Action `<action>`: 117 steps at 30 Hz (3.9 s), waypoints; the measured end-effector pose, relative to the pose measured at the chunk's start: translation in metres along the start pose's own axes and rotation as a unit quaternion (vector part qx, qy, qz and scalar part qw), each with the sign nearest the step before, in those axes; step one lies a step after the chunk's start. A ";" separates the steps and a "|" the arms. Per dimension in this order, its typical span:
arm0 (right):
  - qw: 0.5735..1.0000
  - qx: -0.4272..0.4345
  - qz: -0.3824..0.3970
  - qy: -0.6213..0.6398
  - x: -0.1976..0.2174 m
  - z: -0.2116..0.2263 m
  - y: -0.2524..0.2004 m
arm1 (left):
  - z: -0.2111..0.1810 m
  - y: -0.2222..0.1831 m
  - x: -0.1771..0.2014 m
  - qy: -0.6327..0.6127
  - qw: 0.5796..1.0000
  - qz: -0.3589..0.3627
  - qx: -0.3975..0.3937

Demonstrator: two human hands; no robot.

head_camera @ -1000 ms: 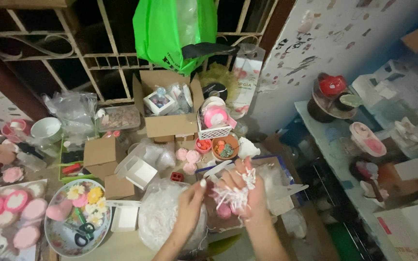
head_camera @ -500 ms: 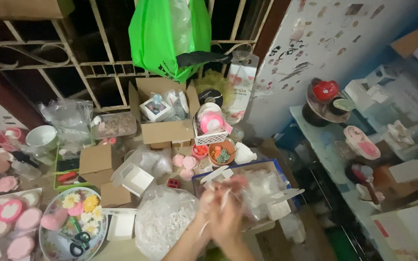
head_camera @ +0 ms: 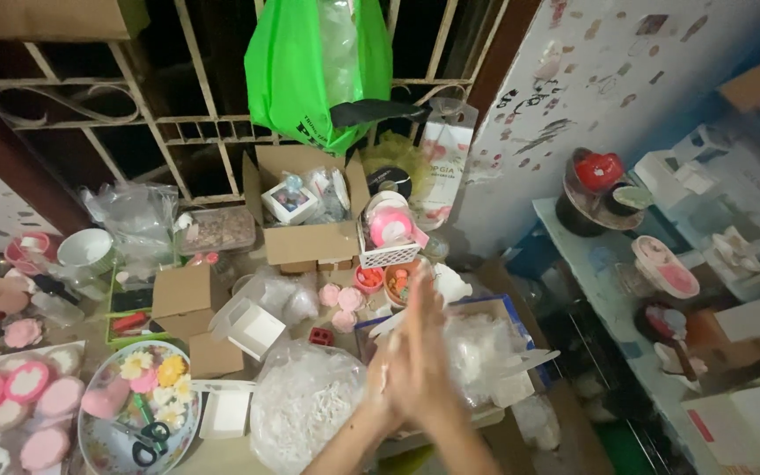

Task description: The person folds flat white cardboard blanks into small boxes, pressing the sides and flaps to shape each one on a cluttered worktable. They then wrap an item in bubble wrap and cut a length of bubble wrap from a roll using scissors.

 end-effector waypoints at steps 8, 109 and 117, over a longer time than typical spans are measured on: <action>0.990 0.014 0.059 -0.130 -0.014 -0.004 -0.027 | -0.025 0.009 -0.011 -0.270 0.955 0.087 0.081; 0.884 -0.353 -0.005 0.308 -0.032 -0.111 -0.015 | -0.067 0.009 0.083 0.256 0.963 -0.077 -0.032; 0.884 -0.354 -0.061 0.298 -0.023 -0.149 -0.029 | -0.088 -0.026 0.250 0.434 0.763 -0.470 -0.089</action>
Point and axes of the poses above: each hand's wrist, its own y-axis towards the middle knuckle, its own x-axis out of the back of the hand, z = x × y, the point moved 4 cm from there along y, towards the middle knuckle, and after that the axes turned 4 degrees about -z, right-handed, at the moved point
